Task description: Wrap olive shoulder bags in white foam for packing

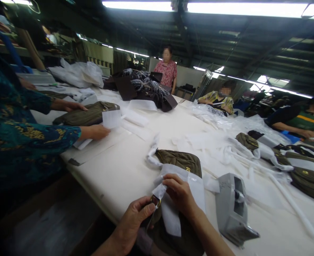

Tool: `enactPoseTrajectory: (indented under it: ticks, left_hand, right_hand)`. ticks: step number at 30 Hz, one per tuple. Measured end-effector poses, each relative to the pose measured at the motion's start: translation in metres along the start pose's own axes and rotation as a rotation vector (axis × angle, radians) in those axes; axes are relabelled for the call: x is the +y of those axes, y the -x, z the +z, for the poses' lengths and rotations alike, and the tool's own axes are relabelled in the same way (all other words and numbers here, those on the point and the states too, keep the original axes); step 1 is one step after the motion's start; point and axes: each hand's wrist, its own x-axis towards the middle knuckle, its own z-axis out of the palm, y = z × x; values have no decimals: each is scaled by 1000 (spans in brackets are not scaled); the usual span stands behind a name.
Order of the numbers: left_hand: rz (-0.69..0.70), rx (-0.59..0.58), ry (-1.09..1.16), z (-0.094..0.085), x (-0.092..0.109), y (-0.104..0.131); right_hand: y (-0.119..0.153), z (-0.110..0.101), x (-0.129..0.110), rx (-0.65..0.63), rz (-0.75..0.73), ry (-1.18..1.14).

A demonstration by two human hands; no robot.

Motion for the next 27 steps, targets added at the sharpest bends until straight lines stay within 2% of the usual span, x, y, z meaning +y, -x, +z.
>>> enactPoseTrajectory:
  ticks: [2,5,8,10,12,13,15,18,22,24,27]
  left_hand:
    - [116,57,-60,6,-9,2]
    - [267,76,-186,9,-20,5]
    - [279,65,-253,9,-27,4]
    - [305,76,-292,9,-29,2]
    - [344,108,-328,9,-30,2]
    - [353,122,-341,9,-31,2]
    - [352,141,-358,9,-32,2]
    - [344,152,-357,8,-33,2]
    - [312,86,-280,6,-28,2]
    - [307,87,-246,6,-25,2]
    - [317,116,-274,7,-21,4]
  right_hand:
    - [4,-6,-4,-62,9,13]
    - [8,-19,-16,-116,83,105]
    - [11,-44,-28,-70,316,308]
    - [13,-62,-32,128,480,526]
    - [17,-75,-36,435,551,731]
    - [18,-76,-39,565,552,792]
    - [20,-67,-47,685,548,785]
    - [18,-31,-68,644,669,470]
    - [21,10,-93,501,971,-367]
    - [28,17,-97,441,1006,-732]
    - [41,14,-90,328,1032,-928]
